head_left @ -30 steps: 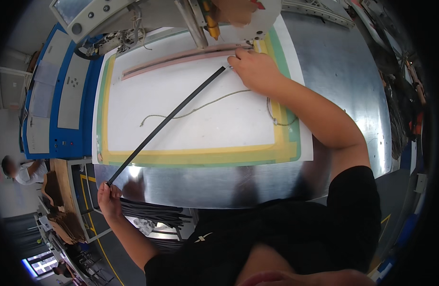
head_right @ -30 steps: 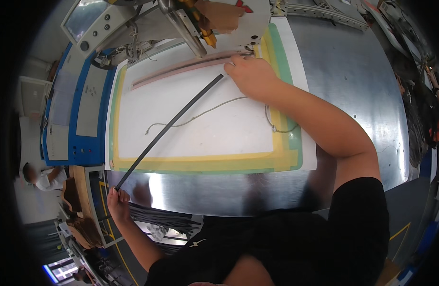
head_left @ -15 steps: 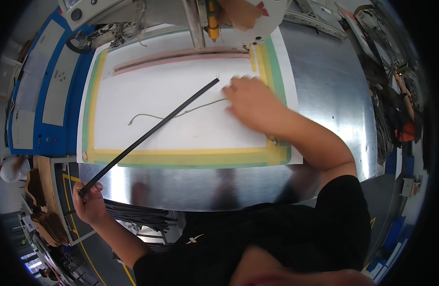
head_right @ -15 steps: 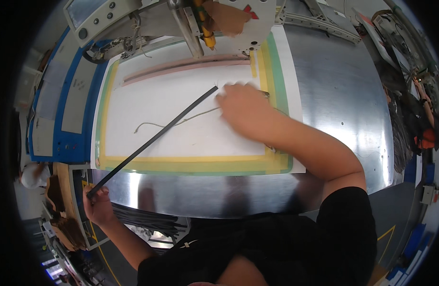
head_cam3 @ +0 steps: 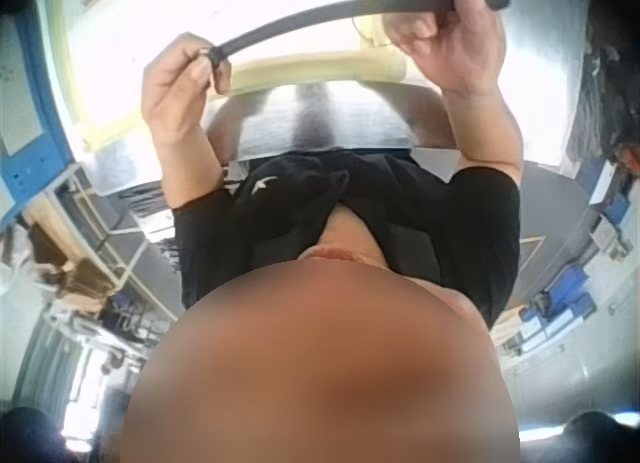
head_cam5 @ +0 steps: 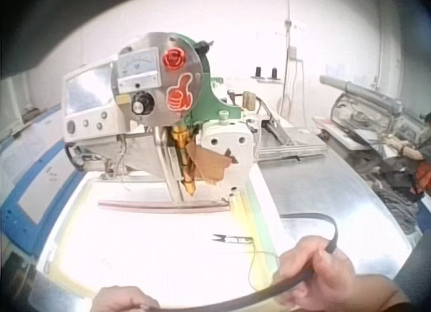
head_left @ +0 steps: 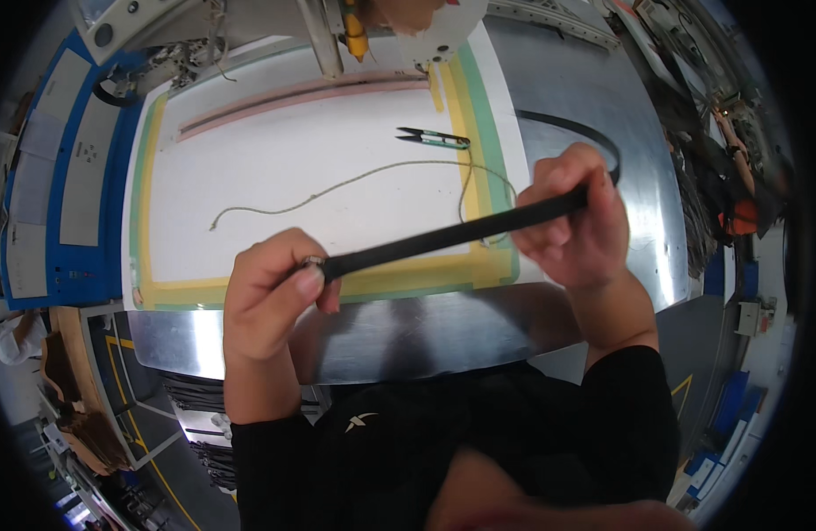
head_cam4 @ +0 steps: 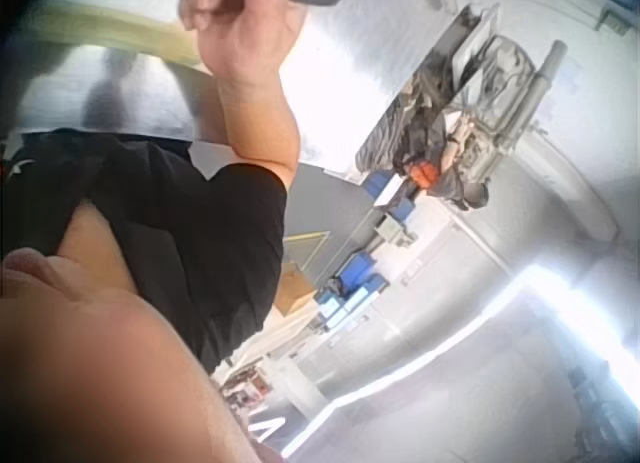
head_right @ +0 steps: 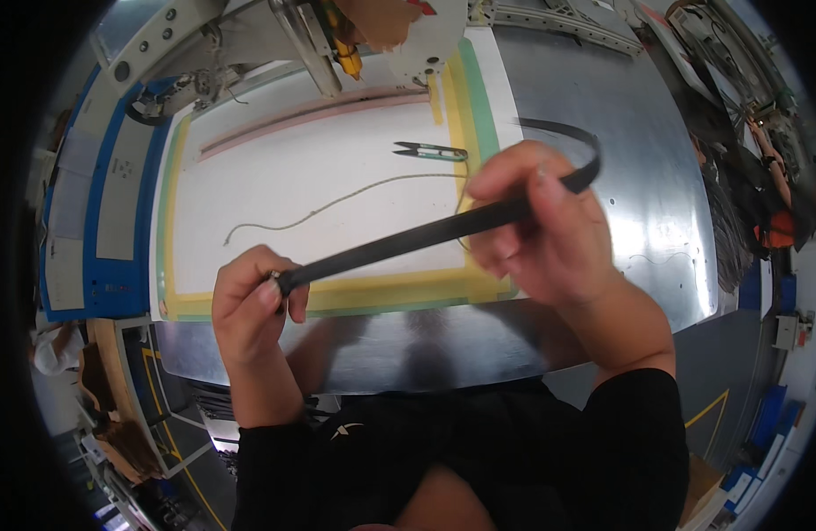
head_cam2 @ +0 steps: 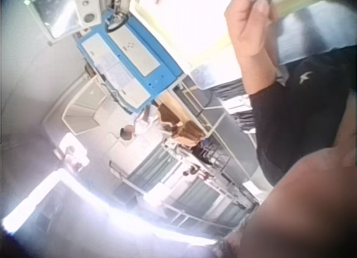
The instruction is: The person is sewing zippers onto leather or fabric strips using an industrial sewing machine.
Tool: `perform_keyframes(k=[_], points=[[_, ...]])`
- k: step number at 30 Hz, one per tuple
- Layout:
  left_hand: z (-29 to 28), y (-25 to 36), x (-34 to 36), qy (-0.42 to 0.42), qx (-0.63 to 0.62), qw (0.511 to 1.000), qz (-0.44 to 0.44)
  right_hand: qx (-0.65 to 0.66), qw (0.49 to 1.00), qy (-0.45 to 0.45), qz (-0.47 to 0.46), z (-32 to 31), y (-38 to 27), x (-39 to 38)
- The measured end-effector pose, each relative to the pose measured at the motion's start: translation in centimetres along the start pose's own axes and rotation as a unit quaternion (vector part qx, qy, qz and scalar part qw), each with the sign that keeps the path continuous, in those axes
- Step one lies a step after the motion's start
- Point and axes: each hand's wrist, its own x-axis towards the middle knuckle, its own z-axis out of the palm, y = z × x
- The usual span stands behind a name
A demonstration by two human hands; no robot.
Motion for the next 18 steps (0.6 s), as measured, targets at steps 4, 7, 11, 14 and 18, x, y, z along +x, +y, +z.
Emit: perform_keyframes(k=[4,7,11,14,18], points=[[-0.3,-3.1,1.1,-0.013,-0.033,0.996,-0.083,-0.061,0.991,0.116,0.005,-3.7,-0.8,-3.2],[0.2,-4.4,1.3,-0.006,-0.064,0.993,-0.100,-0.046,0.985,0.165,0.004,-5.2,0.1,-4.8],[0.9,-5.1,1.4,0.033,-0.073,0.989,-0.127,-0.045,0.977,0.206,-0.016,-6.0,1.5,-5.5],[1.1,-5.5,1.5,0.050,-0.091,0.986,-0.129,-0.027,0.976,0.217,-0.008,-6.3,1.9,-5.4],[1.0,-6.1,1.6,0.063,-0.088,0.988,-0.114,-0.007,0.974,0.225,0.012,-6.4,2.5,-5.3]])
